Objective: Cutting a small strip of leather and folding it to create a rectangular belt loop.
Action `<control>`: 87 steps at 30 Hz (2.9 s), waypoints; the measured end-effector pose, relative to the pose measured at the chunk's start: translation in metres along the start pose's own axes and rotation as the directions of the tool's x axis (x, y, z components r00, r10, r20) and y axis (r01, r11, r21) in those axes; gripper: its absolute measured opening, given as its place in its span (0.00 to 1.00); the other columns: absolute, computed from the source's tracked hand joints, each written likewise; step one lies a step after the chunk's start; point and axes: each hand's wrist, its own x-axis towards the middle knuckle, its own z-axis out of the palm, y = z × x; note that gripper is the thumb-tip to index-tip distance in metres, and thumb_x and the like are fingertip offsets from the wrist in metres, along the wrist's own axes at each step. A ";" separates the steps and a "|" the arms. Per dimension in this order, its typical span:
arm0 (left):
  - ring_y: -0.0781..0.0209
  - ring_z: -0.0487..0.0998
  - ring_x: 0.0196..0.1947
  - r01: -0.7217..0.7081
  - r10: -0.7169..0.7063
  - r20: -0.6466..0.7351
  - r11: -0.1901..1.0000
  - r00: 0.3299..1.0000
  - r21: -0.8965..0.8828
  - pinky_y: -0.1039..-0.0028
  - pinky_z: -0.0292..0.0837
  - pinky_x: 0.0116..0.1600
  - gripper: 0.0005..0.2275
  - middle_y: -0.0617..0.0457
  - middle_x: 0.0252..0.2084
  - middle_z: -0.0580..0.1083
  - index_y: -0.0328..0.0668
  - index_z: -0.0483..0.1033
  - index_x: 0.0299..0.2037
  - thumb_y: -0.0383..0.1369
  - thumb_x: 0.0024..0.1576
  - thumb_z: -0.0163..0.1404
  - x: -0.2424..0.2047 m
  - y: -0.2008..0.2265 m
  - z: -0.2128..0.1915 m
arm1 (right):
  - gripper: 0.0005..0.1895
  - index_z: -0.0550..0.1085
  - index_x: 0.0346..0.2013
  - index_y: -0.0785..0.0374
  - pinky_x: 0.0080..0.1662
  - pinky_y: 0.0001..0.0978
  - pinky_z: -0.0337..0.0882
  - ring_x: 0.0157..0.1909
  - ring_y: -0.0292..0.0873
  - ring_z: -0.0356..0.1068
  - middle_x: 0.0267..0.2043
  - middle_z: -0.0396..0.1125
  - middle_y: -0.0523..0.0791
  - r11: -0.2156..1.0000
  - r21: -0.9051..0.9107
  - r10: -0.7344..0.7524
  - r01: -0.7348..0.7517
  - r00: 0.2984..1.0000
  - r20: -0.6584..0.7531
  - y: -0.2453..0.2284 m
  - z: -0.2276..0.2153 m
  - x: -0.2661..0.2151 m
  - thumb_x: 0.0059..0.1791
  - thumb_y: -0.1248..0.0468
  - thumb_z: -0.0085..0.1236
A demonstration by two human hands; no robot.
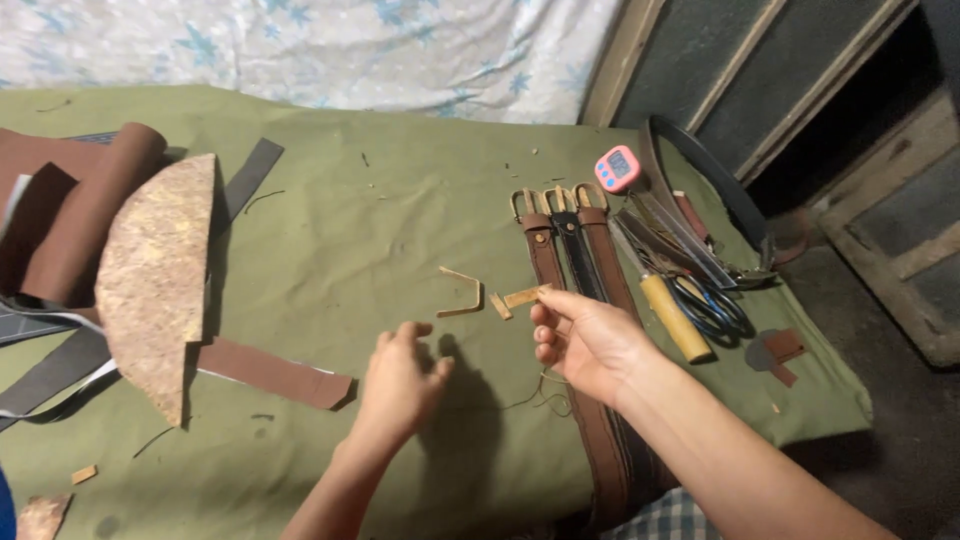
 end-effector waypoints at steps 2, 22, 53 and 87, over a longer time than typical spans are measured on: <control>0.29 0.79 0.52 -0.031 0.031 0.012 0.999 0.999 0.008 0.43 0.77 0.56 0.22 0.39 0.51 0.72 0.45 0.74 0.58 0.35 0.51 0.61 0.001 0.012 0.003 | 0.06 0.74 0.36 0.55 0.34 0.25 0.72 0.29 0.37 0.67 0.31 0.74 0.43 1.000 0.009 0.013 -0.013 1.000 -0.013 0.001 0.000 0.000 0.52 0.60 0.62; 0.47 0.82 0.44 -0.088 0.073 -0.219 0.994 0.973 -0.057 0.57 0.80 0.49 0.06 0.49 0.41 0.73 0.50 0.84 0.41 0.35 0.56 0.58 0.032 0.023 -0.002 | 0.07 0.76 0.38 0.61 0.34 0.23 0.70 0.31 0.37 0.65 0.32 0.72 0.44 0.986 0.102 0.122 -0.131 0.989 0.084 0.006 -0.014 -0.002 0.52 0.61 0.61; 0.66 0.72 0.35 -0.177 0.071 -0.327 0.935 0.942 -0.308 0.73 0.76 0.43 0.05 0.55 0.27 0.70 0.54 0.88 0.35 0.37 0.52 0.62 -0.048 0.155 -0.064 | 0.12 0.71 0.47 0.66 0.40 0.19 0.72 0.41 0.35 0.67 0.44 0.69 0.48 0.945 0.325 -0.116 -0.027 0.903 0.413 -0.051 0.047 -0.038 0.52 0.65 0.60; 0.67 0.74 0.22 -0.399 0.368 -0.410 0.917 0.834 0.011 0.72 0.70 0.31 0.08 0.62 0.25 0.78 0.48 0.80 0.27 0.38 0.55 0.62 -0.051 0.138 -0.066 | 0.03 0.75 0.37 0.69 0.42 0.22 0.77 0.38 0.41 0.72 0.37 0.72 0.56 0.907 0.417 -0.110 -0.064 0.919 0.380 -0.045 0.046 -0.026 0.49 0.74 0.59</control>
